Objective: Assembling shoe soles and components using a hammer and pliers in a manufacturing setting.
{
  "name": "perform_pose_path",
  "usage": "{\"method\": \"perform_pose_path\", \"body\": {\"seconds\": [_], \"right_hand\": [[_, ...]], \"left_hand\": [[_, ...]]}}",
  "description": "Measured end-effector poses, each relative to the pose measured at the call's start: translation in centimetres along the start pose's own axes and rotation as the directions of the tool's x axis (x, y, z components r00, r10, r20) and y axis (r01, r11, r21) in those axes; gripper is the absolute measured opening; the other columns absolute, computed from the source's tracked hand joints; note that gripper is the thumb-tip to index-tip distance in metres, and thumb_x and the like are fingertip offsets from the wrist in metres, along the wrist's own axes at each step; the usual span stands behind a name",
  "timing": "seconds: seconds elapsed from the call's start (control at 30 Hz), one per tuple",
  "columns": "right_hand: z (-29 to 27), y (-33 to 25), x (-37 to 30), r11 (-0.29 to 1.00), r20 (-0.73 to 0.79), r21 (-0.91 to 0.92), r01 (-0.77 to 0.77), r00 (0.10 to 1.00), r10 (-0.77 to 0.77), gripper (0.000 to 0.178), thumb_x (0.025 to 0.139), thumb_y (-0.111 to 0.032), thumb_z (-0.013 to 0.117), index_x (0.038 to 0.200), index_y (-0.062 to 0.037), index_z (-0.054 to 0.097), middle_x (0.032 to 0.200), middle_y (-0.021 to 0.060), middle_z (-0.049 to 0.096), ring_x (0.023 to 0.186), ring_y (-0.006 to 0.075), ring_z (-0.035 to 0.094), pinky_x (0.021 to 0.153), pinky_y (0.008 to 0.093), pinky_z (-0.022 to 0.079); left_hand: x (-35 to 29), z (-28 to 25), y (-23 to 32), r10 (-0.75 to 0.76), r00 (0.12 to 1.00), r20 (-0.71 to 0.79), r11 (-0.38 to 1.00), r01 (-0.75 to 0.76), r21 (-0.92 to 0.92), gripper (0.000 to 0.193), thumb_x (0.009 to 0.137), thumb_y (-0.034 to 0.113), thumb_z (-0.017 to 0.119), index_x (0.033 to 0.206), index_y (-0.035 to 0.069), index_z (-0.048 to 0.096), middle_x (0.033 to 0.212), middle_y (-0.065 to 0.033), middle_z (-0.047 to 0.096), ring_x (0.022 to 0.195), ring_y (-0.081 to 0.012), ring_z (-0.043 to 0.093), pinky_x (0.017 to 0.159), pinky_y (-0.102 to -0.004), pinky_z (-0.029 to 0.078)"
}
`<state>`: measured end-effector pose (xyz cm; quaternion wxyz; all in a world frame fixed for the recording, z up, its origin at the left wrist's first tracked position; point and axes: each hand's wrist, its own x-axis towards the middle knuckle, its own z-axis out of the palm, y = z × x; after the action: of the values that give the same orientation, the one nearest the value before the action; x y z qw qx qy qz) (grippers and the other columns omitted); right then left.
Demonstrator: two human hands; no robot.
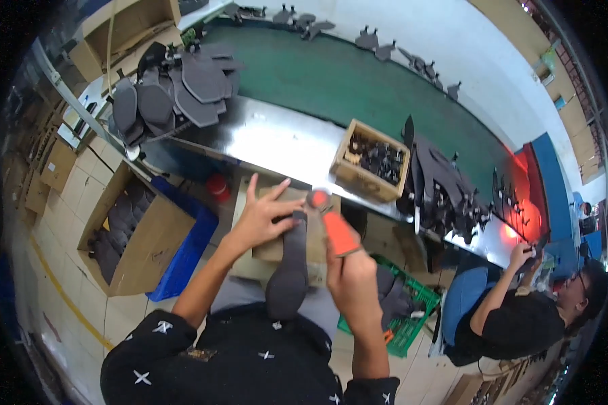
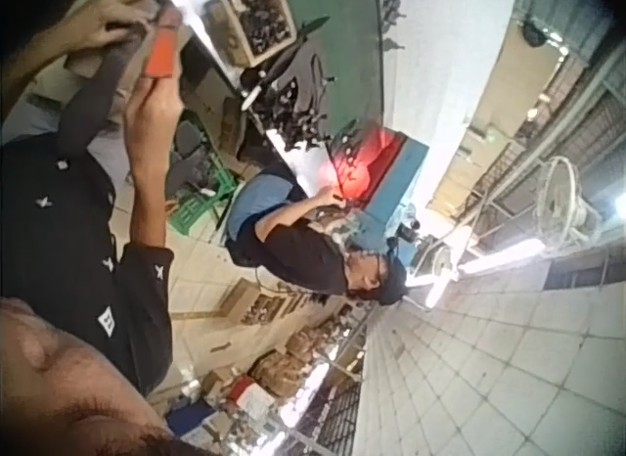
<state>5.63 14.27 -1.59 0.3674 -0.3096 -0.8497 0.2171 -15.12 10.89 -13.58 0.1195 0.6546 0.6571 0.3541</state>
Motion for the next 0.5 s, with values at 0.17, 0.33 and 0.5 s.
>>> {"method": "perform_pose_path", "body": {"seconds": [0.17, 0.33, 0.5], "right_hand": [[-0.7, 1.9, 0.0, 0.999, 0.003, -0.001, -0.036, 0.999, 0.036, 0.034, 0.093, -0.006, 0.063, 0.125, 0.0037, 0.058, 0.096, 0.0200, 0.067, 0.079, 0.0345, 0.068, 0.067, 0.0370, 0.054], [2.8, 5.3, -1.2, 0.947, 0.511, -0.282, 0.156, 0.859, 0.011, 0.052, 0.089, -0.012, 0.066, 0.138, -0.0042, 0.050, 0.092, 0.0145, 0.059, 0.081, 0.0333, 0.064, 0.069, 0.0425, 0.052], [3.0, 3.9, -1.7, 0.959, 0.488, -0.118, 0.256, 0.857, -0.169, 0.047, 0.091, -0.020, 0.064, 0.133, -0.0032, 0.053, 0.110, 0.0132, 0.060, 0.092, 0.0317, 0.062, 0.082, 0.0441, 0.049]], "left_hand": [[-2.2, -4.5, 3.7, 0.226, 0.957, 0.183, 0.868, -0.112, -0.483, 0.022, 0.086, 0.014, 0.071, 0.104, 0.002, 0.072, 0.092, -0.0122, 0.071, 0.084, -0.0263, 0.069, 0.074, -0.0318, 0.052], [-5.7, -7.9, 8.8, 0.124, 0.950, 0.287, 0.651, 0.140, -0.746, 0.036, 0.092, 0.021, 0.067, 0.070, -0.003, 0.053, 0.063, -0.0128, 0.046, 0.057, -0.0230, 0.048, 0.057, -0.0353, 0.038], [-6.7, -9.6, 10.5, 0.074, 0.909, 0.410, 0.587, 0.293, -0.755, 0.033, 0.093, 0.022, 0.066, 0.076, -0.004, 0.055, 0.068, -0.0135, 0.049, 0.063, -0.0199, 0.050, 0.061, -0.0338, 0.039]]}}
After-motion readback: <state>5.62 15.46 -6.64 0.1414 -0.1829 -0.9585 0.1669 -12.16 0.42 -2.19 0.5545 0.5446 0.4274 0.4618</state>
